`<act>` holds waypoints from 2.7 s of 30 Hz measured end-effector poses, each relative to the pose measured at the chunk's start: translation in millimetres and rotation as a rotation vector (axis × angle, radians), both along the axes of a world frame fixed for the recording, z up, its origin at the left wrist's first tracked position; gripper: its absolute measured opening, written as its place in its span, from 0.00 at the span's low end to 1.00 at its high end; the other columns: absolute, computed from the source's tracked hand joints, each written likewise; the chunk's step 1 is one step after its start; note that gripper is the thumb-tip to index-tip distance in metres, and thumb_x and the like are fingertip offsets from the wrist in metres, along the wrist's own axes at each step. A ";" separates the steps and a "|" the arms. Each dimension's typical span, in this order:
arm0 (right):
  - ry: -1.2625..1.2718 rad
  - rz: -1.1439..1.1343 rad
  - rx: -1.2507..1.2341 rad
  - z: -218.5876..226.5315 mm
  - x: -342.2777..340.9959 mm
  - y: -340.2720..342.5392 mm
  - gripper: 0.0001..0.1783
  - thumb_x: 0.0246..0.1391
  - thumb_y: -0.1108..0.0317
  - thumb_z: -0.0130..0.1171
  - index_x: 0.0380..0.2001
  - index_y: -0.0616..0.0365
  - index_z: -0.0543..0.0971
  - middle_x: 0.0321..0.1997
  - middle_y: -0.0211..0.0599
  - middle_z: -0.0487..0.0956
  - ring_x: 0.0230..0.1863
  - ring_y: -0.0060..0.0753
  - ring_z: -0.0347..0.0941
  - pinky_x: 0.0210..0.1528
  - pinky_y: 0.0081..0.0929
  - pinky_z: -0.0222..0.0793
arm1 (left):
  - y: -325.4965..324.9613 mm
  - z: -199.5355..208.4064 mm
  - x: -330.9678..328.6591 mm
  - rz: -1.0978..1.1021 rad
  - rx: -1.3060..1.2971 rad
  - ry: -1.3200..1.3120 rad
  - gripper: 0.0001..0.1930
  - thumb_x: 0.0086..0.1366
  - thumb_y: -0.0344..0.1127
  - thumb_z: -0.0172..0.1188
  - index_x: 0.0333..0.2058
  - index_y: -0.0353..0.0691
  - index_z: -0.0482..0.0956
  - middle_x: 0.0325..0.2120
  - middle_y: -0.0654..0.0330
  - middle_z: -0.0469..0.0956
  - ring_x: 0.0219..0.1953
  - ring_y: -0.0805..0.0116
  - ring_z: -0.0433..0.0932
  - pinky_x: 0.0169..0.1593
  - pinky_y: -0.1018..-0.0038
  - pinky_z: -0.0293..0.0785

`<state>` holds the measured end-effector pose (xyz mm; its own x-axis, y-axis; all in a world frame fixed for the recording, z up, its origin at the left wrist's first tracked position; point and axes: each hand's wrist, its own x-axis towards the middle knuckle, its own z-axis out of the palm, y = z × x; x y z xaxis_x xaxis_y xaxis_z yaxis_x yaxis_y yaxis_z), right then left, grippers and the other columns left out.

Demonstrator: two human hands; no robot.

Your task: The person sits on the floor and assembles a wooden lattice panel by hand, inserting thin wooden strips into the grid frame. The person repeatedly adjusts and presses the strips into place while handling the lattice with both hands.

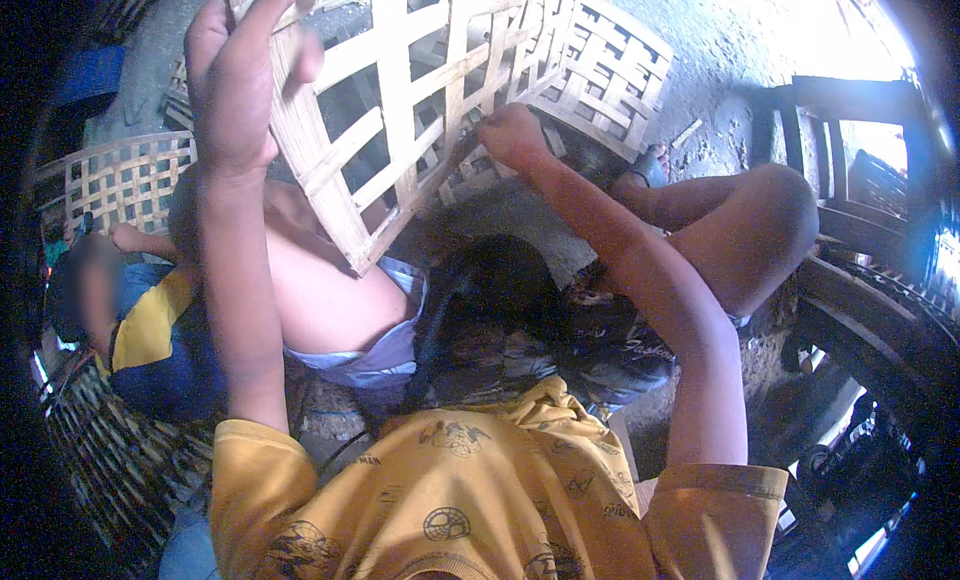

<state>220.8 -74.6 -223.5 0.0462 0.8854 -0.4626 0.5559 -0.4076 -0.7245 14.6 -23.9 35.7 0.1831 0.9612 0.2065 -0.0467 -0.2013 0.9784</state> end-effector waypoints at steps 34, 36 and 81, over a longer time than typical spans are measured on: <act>-0.438 0.811 0.565 24.9 28.7 12.1 0.09 0.56 0.67 0.58 0.38 0.51 0.85 0.29 0.46 0.84 0.33 0.51 0.85 0.37 0.45 0.81 | 2.0 -6.2 -3.5 0.089 0.073 0.050 0.08 0.69 0.32 0.56 0.39 0.32 0.78 0.37 0.51 0.83 0.18 0.81 0.71 0.18 0.86 0.71; -0.449 0.844 0.599 23.5 28.4 14.3 0.09 0.56 0.68 0.58 0.38 0.54 0.84 0.30 0.44 0.84 0.33 0.49 0.84 0.37 0.43 0.80 | 1.4 -5.2 -1.9 0.093 0.062 0.051 0.08 0.69 0.32 0.56 0.39 0.32 0.78 0.37 0.52 0.83 0.18 0.81 0.71 0.18 0.86 0.71; -0.390 0.639 0.353 31.3 20.2 -16.0 0.09 0.61 0.71 0.48 0.38 0.67 0.75 0.36 0.61 0.80 0.44 0.67 0.77 0.47 0.54 0.72 | -0.9 -8.5 -7.6 0.130 0.054 0.087 0.09 0.70 0.35 0.56 0.40 0.35 0.78 0.38 0.56 0.82 0.20 0.84 0.71 0.20 0.87 0.70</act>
